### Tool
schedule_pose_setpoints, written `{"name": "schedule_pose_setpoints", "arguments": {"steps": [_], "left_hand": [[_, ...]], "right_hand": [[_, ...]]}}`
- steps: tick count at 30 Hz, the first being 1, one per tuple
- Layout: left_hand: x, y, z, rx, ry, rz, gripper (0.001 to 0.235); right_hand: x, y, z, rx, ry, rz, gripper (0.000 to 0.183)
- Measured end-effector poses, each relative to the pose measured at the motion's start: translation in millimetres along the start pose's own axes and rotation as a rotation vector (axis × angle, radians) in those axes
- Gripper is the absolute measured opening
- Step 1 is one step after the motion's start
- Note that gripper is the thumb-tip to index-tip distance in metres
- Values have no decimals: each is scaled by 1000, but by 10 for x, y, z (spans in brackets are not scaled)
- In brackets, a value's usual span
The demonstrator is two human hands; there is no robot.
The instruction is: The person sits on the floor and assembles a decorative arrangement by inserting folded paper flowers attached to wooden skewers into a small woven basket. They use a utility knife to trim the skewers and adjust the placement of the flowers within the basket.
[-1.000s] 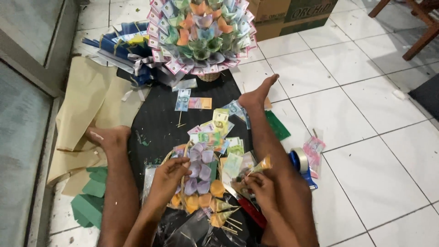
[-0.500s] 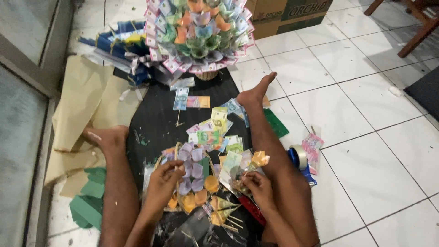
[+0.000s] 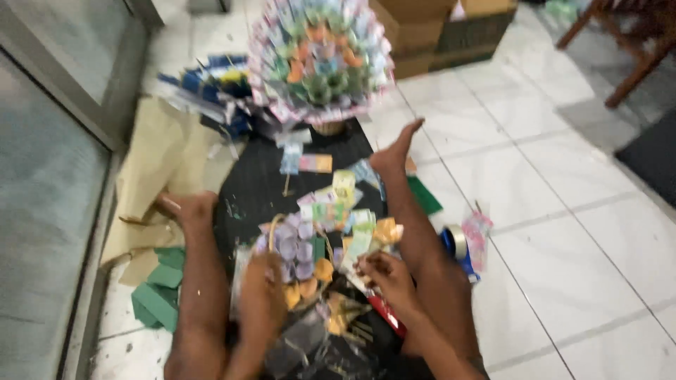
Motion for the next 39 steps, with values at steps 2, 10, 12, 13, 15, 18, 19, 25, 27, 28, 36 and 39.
{"name": "schedule_pose_setpoints", "arguments": {"steps": [2,10,12,13,15,18,19,25,27,28,36,39], "left_hand": [[-244,171,381,376,-294,217,6],[-391,597,985,521,-641,646,24],[-384,579,1154,513,-562,597,17],[-377,627,1135,547,-607,637,14],[-316,738,1099,567,-630,678,22],[-251,755,1380,649,-745,726,27],[-295,742,1347,641,-707,773,27],[-382,625,1284,567,-589,813,25],[-386,615,1284,556,-556,781,27],[-362,640,1311,548,-615,817,27],[-141,802,1726,614,-950,764,33],[-75,757,1730,563,-706,622,48]], "right_hand": [[-13,-29,60,34,128,-343,106],[-243,-1396,1213,180,10,174,76],[-596,-2352,2168,352,-86,475,20],[-636,-2381,2152,337,-34,475,13],[-653,-2351,2106,340,3,463,11],[-727,-2568,2120,264,85,519,24],[-724,-2533,2072,380,26,502,21],[-807,-2467,1922,560,-94,549,16],[-869,-2491,1887,600,-119,558,18],[-944,-2548,1832,571,-61,539,19],[-950,-2663,1707,503,-49,749,23],[-902,-2543,1481,576,-301,747,31]]}}
Point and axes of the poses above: each hand's wrist, its own z-axis away from the middle knuckle, its own y-axis out of the palm, x = y × z, the point moved 4 cm from there along -z, towards the middle knuckle, and after that the axes turned 15 degrees about -x, right-handed, at the moved point
